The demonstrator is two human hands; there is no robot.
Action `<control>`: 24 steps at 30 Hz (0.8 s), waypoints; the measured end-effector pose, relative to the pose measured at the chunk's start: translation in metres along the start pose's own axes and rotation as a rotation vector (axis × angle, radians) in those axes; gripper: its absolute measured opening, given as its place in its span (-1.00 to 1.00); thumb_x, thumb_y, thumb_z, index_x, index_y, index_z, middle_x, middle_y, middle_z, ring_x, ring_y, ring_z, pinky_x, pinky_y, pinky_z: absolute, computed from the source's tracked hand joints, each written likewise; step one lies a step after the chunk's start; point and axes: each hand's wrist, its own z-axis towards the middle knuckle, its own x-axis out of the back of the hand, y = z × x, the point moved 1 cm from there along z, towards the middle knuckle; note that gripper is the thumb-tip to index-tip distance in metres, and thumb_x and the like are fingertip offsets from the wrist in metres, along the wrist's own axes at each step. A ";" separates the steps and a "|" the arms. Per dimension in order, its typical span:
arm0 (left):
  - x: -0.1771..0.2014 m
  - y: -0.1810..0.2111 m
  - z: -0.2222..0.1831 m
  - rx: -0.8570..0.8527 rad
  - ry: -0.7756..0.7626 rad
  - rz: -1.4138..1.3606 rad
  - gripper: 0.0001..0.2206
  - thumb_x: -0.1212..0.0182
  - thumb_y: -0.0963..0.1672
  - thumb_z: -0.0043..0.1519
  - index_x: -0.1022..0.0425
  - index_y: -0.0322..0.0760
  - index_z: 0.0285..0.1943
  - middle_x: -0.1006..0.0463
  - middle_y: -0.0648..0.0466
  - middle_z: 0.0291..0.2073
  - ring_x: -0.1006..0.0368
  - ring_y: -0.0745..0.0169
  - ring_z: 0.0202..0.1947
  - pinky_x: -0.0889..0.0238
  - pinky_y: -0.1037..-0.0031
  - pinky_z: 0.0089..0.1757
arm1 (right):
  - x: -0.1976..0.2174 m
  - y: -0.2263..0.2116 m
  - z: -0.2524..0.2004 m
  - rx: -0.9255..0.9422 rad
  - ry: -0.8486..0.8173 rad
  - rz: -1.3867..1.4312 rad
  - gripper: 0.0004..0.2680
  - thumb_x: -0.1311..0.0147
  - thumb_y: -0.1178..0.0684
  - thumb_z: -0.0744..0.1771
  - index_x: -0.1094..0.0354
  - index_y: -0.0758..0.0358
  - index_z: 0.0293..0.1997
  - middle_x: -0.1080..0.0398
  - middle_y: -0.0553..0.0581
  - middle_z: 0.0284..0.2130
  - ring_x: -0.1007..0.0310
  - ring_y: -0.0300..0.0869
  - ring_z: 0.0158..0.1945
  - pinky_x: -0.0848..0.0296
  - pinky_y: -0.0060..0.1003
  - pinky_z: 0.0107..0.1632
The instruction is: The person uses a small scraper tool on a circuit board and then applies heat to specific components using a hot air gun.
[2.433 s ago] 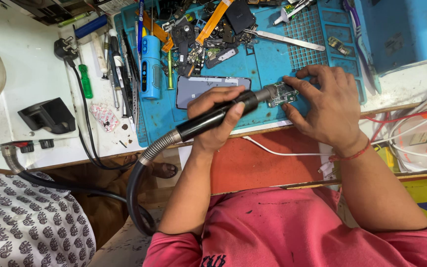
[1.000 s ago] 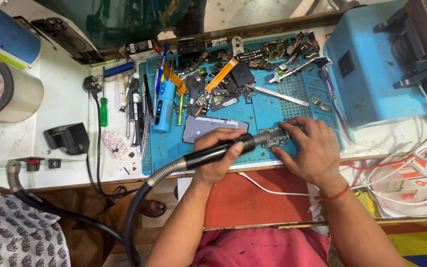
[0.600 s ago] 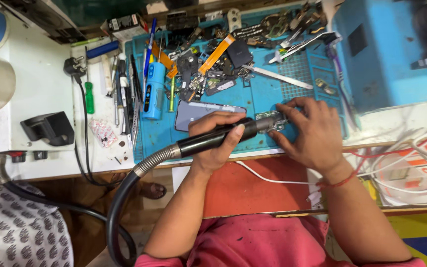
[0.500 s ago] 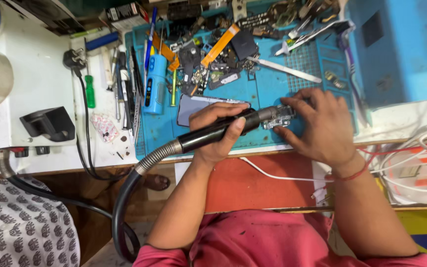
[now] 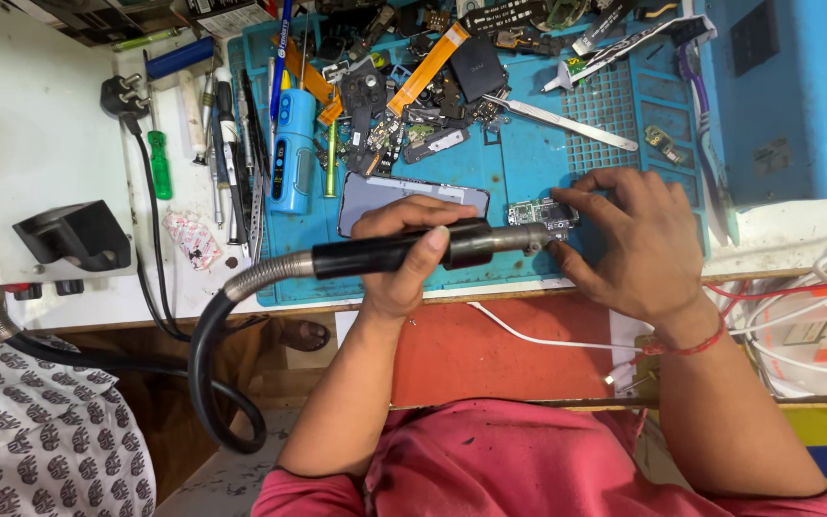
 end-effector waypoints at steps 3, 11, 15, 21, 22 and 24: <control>-0.004 0.005 -0.006 -0.033 0.117 0.098 -0.77 -0.27 -0.10 0.32 -0.58 -0.44 -0.08 -0.68 -0.14 -0.14 -0.66 0.11 -0.16 -0.54 0.43 -0.09 | -0.001 -0.001 0.000 -0.016 -0.011 0.003 -0.64 -0.31 -0.11 0.21 -0.52 0.05 0.08 -0.40 0.03 -0.02 -0.33 0.00 -0.04 -0.25 -0.07 0.03; -0.006 0.003 -0.005 -0.068 0.106 0.214 -0.81 -0.31 -0.12 0.34 -0.57 -0.41 -0.06 -0.68 -0.17 -0.11 -0.67 0.09 -0.14 -0.53 0.40 -0.04 | -0.004 -0.001 -0.001 -0.008 0.008 0.006 -0.62 -0.32 -0.08 0.20 -0.51 0.05 0.12 -0.39 0.04 -0.01 -0.34 0.02 0.01 -0.27 -0.06 0.07; -0.003 0.005 -0.003 -0.077 -0.022 0.143 -0.80 -0.29 -0.10 0.30 -0.57 -0.39 -0.09 -0.68 -0.14 -0.14 -0.68 0.11 -0.11 -0.54 0.43 -0.05 | -0.004 -0.001 -0.002 -0.021 0.001 -0.005 -0.62 -0.33 -0.08 0.19 -0.50 0.05 0.10 -0.40 0.04 -0.02 -0.34 0.01 -0.03 -0.27 -0.06 0.03; -0.002 0.008 -0.009 -0.098 -0.011 0.189 -0.81 -0.28 -0.10 0.32 -0.56 -0.39 -0.09 -0.68 -0.12 -0.12 -0.66 0.12 -0.09 -0.53 0.40 0.02 | -0.005 -0.002 -0.003 -0.006 0.015 -0.012 -0.62 -0.33 -0.07 0.20 -0.50 0.06 0.12 -0.39 0.03 -0.03 -0.35 0.02 0.00 -0.27 -0.06 0.06; -0.003 0.007 -0.008 -0.097 0.022 0.223 -0.81 -0.28 -0.11 0.33 -0.57 -0.39 -0.09 -0.68 -0.11 -0.14 -0.67 0.13 -0.10 -0.52 0.39 0.02 | -0.005 -0.002 -0.003 -0.007 0.018 -0.011 -0.62 -0.33 -0.07 0.20 -0.50 0.06 0.12 -0.39 0.04 -0.02 -0.35 0.02 0.00 -0.27 -0.06 0.06; -0.004 0.006 -0.007 -0.081 0.034 0.211 -0.81 -0.28 -0.11 0.33 -0.58 -0.39 -0.08 -0.69 -0.10 -0.14 -0.66 0.14 -0.11 -0.52 0.39 0.01 | -0.005 -0.002 -0.004 -0.011 0.020 -0.012 -0.62 -0.34 -0.07 0.20 -0.50 0.06 0.11 -0.39 0.05 -0.02 -0.35 0.02 0.00 -0.28 -0.06 0.06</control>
